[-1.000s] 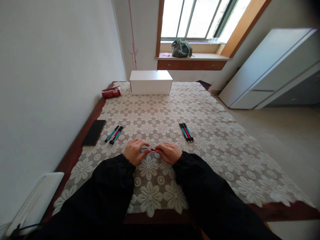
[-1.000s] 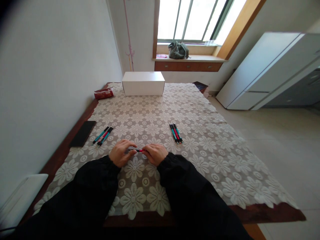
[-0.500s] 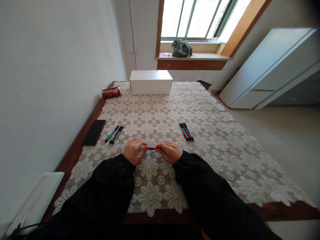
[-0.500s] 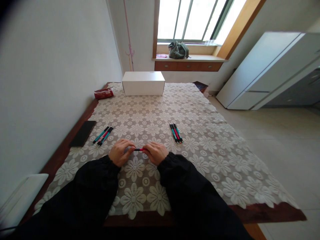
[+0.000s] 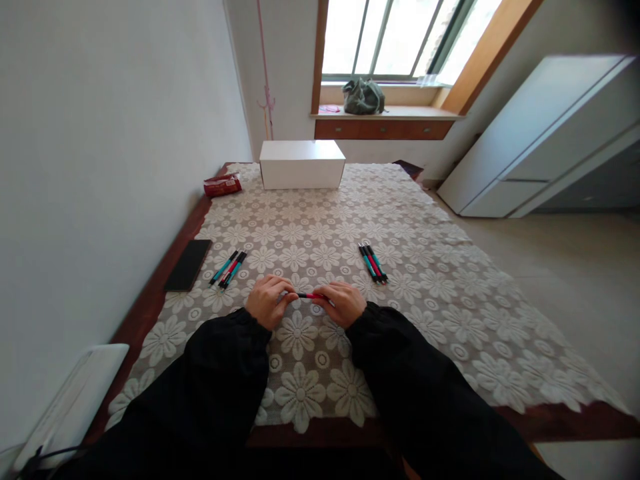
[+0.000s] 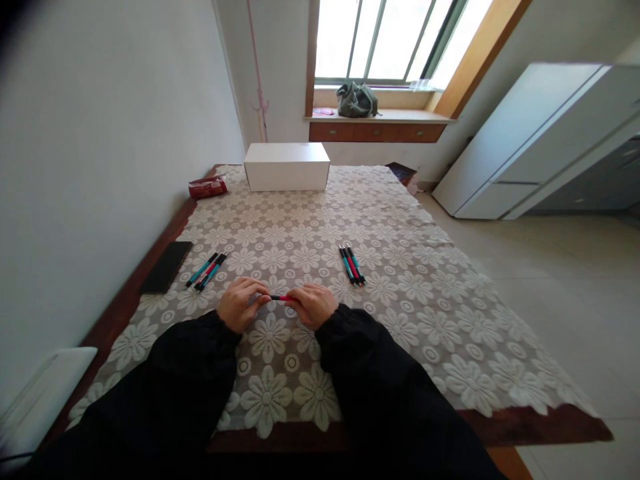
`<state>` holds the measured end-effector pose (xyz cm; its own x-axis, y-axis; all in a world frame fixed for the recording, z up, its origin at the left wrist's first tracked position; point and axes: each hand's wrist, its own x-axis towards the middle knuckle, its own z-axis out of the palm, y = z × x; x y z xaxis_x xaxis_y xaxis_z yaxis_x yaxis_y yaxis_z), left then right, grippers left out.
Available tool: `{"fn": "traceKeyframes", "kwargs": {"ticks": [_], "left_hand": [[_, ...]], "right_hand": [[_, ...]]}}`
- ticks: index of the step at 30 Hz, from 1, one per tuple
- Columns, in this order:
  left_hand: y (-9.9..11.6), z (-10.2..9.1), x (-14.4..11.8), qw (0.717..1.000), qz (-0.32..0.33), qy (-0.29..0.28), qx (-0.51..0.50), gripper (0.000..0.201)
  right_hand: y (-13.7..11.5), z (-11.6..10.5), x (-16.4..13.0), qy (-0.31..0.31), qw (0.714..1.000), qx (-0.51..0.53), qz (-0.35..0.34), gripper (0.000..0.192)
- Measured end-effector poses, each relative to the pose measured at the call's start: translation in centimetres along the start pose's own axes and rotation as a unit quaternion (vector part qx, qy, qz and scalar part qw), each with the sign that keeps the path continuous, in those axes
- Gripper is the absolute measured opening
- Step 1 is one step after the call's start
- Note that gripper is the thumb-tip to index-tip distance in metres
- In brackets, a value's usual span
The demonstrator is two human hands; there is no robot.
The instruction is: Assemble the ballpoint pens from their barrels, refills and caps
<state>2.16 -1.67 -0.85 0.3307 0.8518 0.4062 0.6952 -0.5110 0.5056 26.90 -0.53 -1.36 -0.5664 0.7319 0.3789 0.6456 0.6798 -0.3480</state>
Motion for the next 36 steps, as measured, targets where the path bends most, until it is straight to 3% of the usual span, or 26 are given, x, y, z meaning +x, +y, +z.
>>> {"fn": "traceKeyframes", "kwargs": {"ticks": [5,10,18,23,27,32,36], "left_hand": [[-0.7,0.0,-0.1,0.995,-0.069,0.065,0.001,0.012],[-0.7,0.0,-0.2,0.992,-0.088,0.079,-0.029,0.013],[0.4,-0.7,-0.1,0.987,-0.066,0.098,-0.105,0.009],[0.9,-0.8,0.0,0.984,-0.031,0.139,-0.108,0.013],[0.9,-0.7,0.0,0.981,0.003,0.160,-0.109,0.012],[0.9,-0.6,0.0,0.979,0.017,0.169,-0.114,0.011],[0.9,-0.5,-0.1,0.980,0.026,0.165,-0.107,0.010]], "right_hand": [[0.9,-0.7,0.1,0.078,0.996,0.011,0.042,0.020],[1.3,-0.9,0.2,0.127,0.988,0.072,0.058,0.021],[1.5,-1.0,0.1,0.125,0.977,0.144,0.096,0.030],[1.1,-0.4,0.3,0.146,0.941,0.259,0.165,0.026],[1.0,0.1,0.4,0.133,0.920,0.324,0.175,0.028],[0.6,-0.1,0.1,0.132,0.963,0.204,0.114,0.024],[0.4,0.0,0.0,0.111,0.978,0.142,0.104,0.027]]}}
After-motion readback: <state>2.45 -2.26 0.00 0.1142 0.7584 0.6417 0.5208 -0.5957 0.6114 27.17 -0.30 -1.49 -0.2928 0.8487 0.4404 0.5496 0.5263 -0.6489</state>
